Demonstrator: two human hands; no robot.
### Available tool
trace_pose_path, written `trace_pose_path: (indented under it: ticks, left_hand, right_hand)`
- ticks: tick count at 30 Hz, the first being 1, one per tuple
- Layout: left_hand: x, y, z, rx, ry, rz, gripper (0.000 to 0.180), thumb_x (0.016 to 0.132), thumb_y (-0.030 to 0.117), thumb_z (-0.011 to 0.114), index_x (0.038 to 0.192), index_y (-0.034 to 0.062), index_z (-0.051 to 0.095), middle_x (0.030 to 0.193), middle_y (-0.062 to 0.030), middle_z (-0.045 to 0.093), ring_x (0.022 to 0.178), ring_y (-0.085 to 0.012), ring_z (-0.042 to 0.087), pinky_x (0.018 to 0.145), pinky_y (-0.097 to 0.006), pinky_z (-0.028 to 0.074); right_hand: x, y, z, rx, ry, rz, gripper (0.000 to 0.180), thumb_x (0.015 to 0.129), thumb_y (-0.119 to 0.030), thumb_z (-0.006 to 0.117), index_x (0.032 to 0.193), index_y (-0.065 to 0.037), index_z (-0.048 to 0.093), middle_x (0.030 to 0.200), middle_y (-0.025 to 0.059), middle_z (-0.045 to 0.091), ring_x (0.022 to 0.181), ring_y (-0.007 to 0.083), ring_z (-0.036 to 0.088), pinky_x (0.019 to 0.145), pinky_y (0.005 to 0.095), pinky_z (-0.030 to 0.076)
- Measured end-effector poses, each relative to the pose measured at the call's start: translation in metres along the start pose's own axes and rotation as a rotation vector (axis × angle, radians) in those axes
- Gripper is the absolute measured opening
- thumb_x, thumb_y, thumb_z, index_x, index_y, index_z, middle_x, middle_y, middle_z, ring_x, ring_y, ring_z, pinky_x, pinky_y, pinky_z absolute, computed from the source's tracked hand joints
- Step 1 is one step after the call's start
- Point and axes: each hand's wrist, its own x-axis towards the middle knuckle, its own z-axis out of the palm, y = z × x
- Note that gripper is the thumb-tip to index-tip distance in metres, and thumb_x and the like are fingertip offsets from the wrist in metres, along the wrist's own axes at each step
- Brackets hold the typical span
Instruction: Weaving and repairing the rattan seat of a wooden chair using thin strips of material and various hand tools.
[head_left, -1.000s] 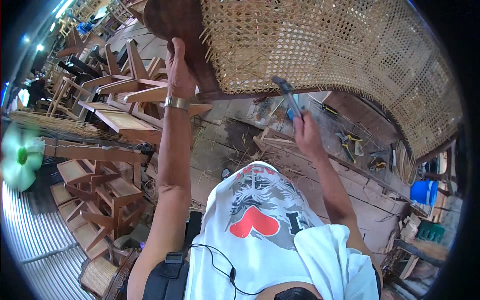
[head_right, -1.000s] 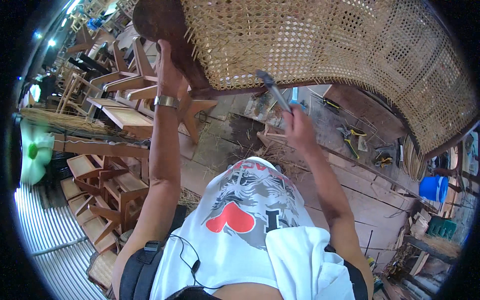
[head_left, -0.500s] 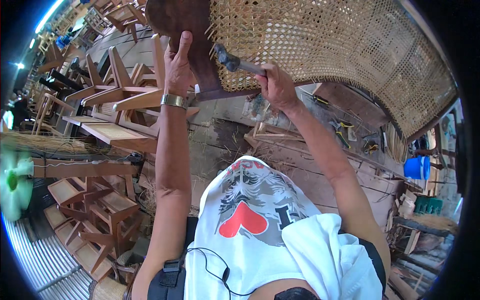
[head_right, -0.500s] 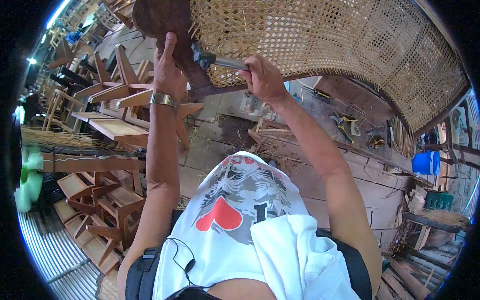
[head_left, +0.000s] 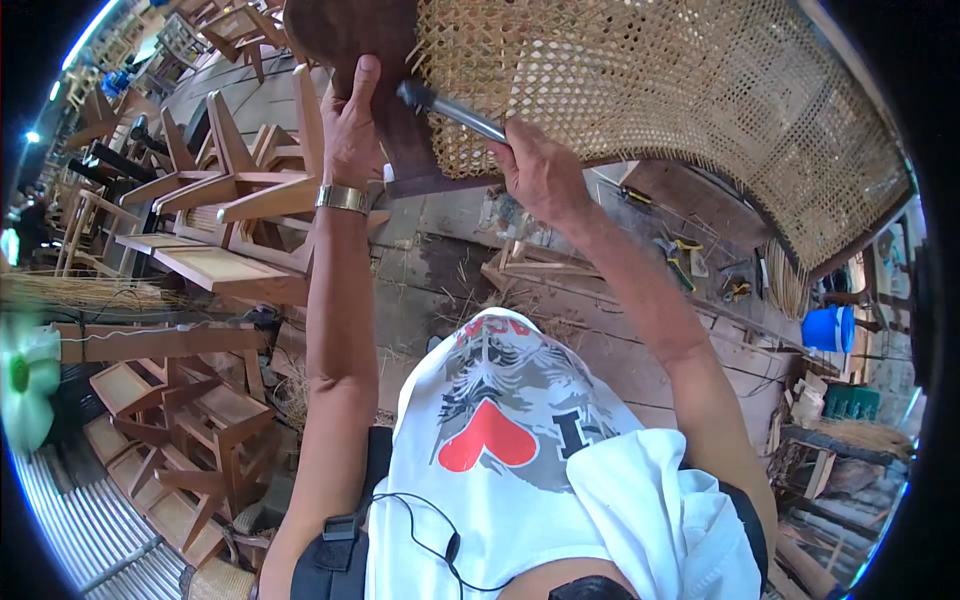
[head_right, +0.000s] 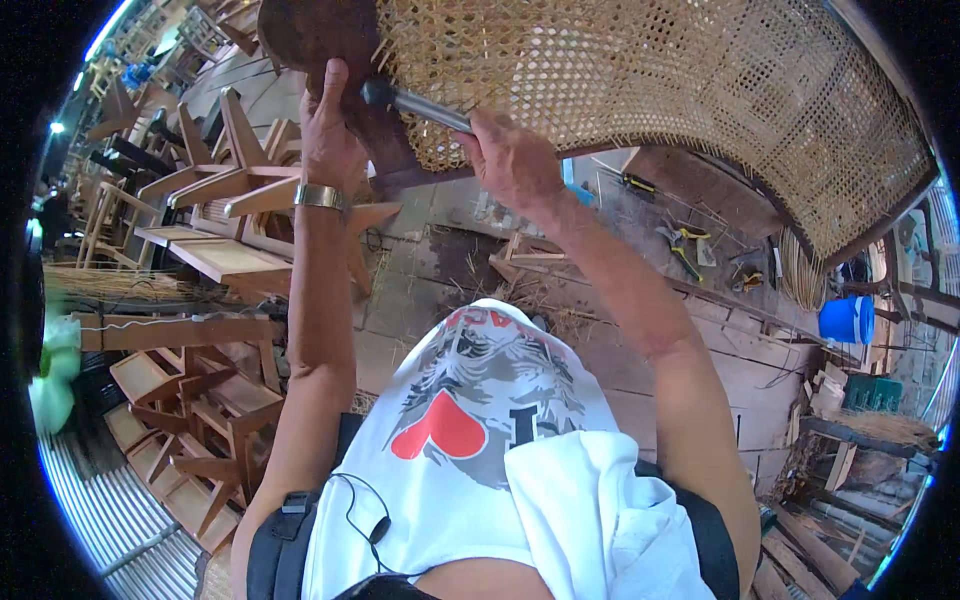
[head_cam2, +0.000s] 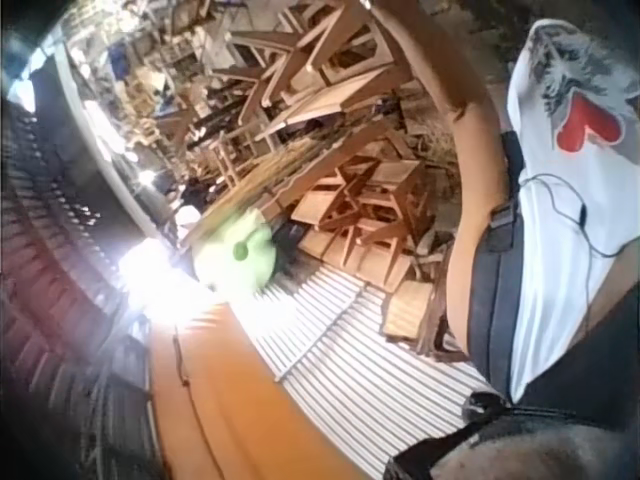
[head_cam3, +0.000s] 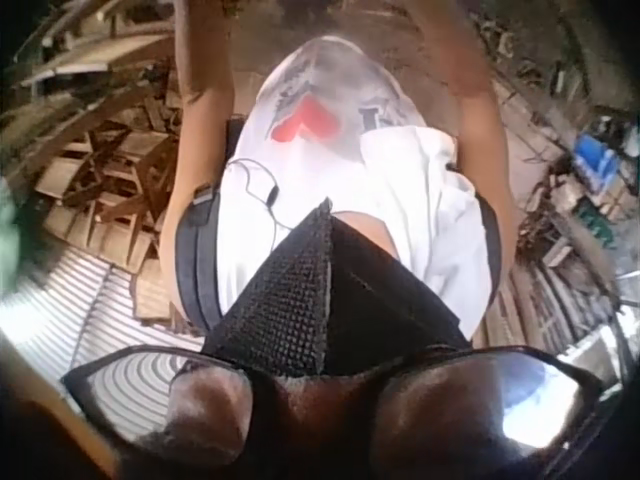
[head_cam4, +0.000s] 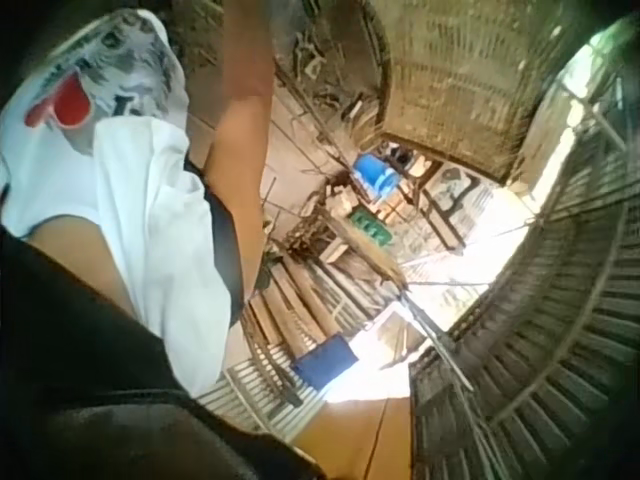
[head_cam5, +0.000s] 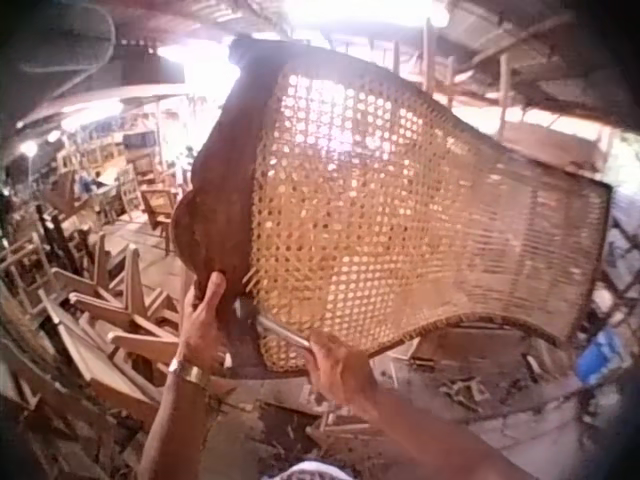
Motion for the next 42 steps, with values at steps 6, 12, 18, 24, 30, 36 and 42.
trace_pose_path:
  ticks: [6, 12, 18, 24, 30, 36, 42]
  left_hand:
    - [-0.015, 0.002, 0.002, -0.087, 0.004, -0.107, 0.049, 0.094, 0.037, 0.084, 0.129, 0.0068, 0.069, 0.120, 0.0001, 0.071, 0.107, -0.0121, 0.065, 0.092, -0.030, 0.053]
    - [-0.012, -0.006, -0.006, 0.077, -0.079, -0.074, 0.062, 0.088, 0.030, 0.090, 0.138, 0.0061, 0.063, 0.129, -0.0019, 0.069, 0.117, -0.0168, 0.062, 0.105, -0.034, 0.047]
    - [-0.016, -0.020, -0.011, 0.167, -0.002, -0.099, 0.070, 0.082, 0.019, 0.094, 0.140, 0.0011, 0.060, 0.134, -0.0065, 0.066, 0.120, -0.0201, 0.061, 0.109, -0.036, 0.045]
    - [-0.011, -0.033, -0.018, 0.320, 0.079, -0.190, 0.064, 0.077, 0.015, 0.095, 0.132, -0.0033, 0.067, 0.119, -0.0090, 0.073, 0.102, -0.0211, 0.069, 0.096, -0.038, 0.055]
    - [-0.035, -0.015, 0.026, 0.467, 0.267, -0.125, 0.065, 0.079, 0.029, 0.096, 0.130, -0.0012, 0.067, 0.119, -0.0099, 0.073, 0.097, -0.0185, 0.067, 0.084, -0.035, 0.057]
    - [-0.039, -0.018, 0.050, 0.671, 0.347, 0.059, 0.080, 0.078, 0.038, 0.096, 0.136, -0.0026, 0.059, 0.129, -0.0103, 0.066, 0.101, -0.0229, 0.064, 0.093, -0.041, 0.060]
    - [-0.030, -0.028, 0.014, 0.668, 0.297, -0.017, 0.071, 0.098, 0.040, 0.077, 0.148, -0.0034, 0.052, 0.153, -0.0199, 0.056, 0.141, -0.0302, 0.054, 0.114, -0.044, 0.048]
  right_hand:
    - [-0.085, 0.000, -0.008, 0.304, -0.044, 0.131, 0.018, 0.104, -0.019, 0.065, 0.105, -0.004, 0.056, 0.075, 0.0179, 0.060, 0.064, 0.0387, 0.065, 0.055, 0.0475, 0.049]
    - [-0.261, -0.014, -0.024, 0.206, -0.366, 0.848, 0.024, 0.104, -0.025, 0.064, 0.110, -0.003, 0.062, 0.091, 0.0224, 0.065, 0.089, 0.0468, 0.066, 0.074, 0.0535, 0.051]
    - [-0.391, -0.049, -0.026, -0.008, -0.188, 1.166, 0.028, 0.109, -0.029, 0.055, 0.105, -0.002, 0.061, 0.091, 0.0254, 0.064, 0.086, 0.0491, 0.064, 0.072, 0.0560, 0.048]
    - [-0.403, -0.015, -0.032, -0.241, -0.006, 1.205, 0.029, 0.110, -0.030, 0.052, 0.109, -0.002, 0.063, 0.101, 0.0248, 0.065, 0.091, 0.0496, 0.064, 0.074, 0.0573, 0.049]
    - [-0.384, 0.125, -0.026, -0.357, 0.009, 0.969, 0.023, 0.104, -0.021, 0.057, 0.117, -0.001, 0.058, 0.108, 0.0239, 0.064, 0.101, 0.0471, 0.063, 0.084, 0.0593, 0.050]
    - [-0.365, 0.238, -0.006, -0.322, -0.159, 0.876, 0.023, 0.102, -0.020, 0.061, 0.117, -0.004, 0.061, 0.116, 0.0227, 0.063, 0.105, 0.0442, 0.063, 0.088, 0.0547, 0.052]
    - [-0.350, 0.282, -0.016, -0.453, -0.319, 0.991, 0.040, 0.099, -0.032, 0.065, 0.130, -0.008, 0.062, 0.137, 0.0190, 0.059, 0.130, 0.0415, 0.055, 0.102, 0.0592, 0.045]
